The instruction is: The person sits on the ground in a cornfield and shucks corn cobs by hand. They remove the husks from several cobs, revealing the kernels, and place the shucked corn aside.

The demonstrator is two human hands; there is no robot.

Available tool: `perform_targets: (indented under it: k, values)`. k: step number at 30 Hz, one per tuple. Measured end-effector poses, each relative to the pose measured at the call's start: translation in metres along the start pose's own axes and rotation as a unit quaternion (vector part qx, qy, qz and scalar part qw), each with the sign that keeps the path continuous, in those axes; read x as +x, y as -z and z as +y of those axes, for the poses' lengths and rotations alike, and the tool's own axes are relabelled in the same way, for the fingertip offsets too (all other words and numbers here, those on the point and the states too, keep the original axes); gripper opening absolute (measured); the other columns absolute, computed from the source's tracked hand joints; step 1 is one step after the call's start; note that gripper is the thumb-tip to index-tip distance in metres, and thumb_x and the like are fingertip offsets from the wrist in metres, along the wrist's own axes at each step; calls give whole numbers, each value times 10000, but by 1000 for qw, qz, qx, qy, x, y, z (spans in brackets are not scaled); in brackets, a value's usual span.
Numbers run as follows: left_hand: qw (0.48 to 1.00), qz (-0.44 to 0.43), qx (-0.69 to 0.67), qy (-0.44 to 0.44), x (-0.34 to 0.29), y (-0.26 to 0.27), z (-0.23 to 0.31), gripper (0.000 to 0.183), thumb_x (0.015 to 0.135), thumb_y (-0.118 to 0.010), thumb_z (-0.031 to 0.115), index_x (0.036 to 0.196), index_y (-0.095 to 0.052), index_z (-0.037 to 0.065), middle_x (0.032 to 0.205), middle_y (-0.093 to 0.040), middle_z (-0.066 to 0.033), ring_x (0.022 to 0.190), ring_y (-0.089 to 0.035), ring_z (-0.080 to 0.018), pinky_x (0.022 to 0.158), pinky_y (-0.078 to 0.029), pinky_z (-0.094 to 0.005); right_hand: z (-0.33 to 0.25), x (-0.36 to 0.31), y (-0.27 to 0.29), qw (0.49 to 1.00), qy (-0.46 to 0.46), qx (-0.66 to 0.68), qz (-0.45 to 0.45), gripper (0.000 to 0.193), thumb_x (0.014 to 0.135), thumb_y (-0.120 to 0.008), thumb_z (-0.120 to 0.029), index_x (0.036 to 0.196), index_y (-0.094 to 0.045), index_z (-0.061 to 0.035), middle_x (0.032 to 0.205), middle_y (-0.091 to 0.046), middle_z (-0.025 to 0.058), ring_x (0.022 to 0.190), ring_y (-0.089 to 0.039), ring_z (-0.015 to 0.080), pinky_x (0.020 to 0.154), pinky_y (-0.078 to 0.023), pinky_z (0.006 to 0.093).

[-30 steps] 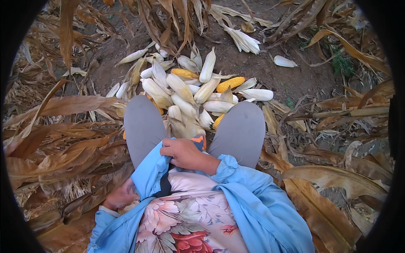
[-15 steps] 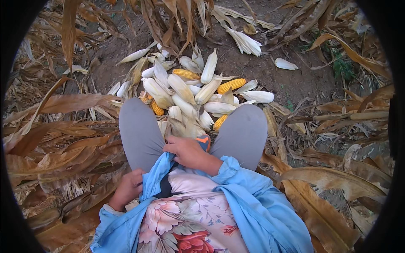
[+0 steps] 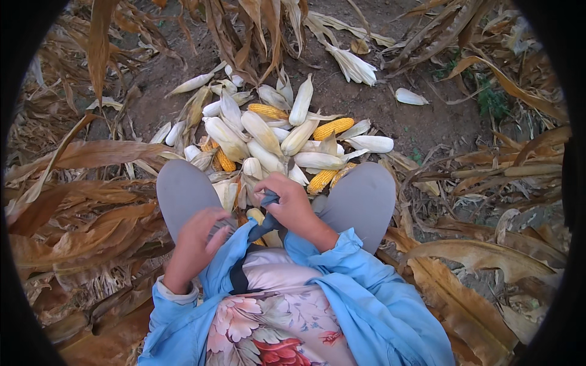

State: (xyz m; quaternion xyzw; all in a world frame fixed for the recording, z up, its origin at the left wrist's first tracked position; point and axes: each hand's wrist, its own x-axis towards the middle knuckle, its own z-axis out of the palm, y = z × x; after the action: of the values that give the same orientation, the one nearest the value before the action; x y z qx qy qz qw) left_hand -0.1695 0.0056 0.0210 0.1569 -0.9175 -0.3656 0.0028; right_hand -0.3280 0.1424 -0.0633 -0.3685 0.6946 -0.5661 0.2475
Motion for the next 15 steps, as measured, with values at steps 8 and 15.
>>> perform_targets:
  k: [8,15]
  values:
    - [978,-67,-198,-2,51,-64,-11,512,748,-689,167,1153,-449,-31,1009,-581,-171,938,-578,-288,818,-446,-345,-11,10,-10,994,-27,76,71,130,772,-609,-25,898,-591,-2,772,-526,75,705,-530,163,649,-429,268]
    - [960,-110,-255,42,55,-86,-28,359,779,-623,101,1092,-505,-30,857,-626,-142,754,-625,-239,678,-483,-318,11,-1,-20,986,-69,57,141,158,783,-623,-65,927,-583,-15,812,-528,74,733,-515,165,674,-424,268]
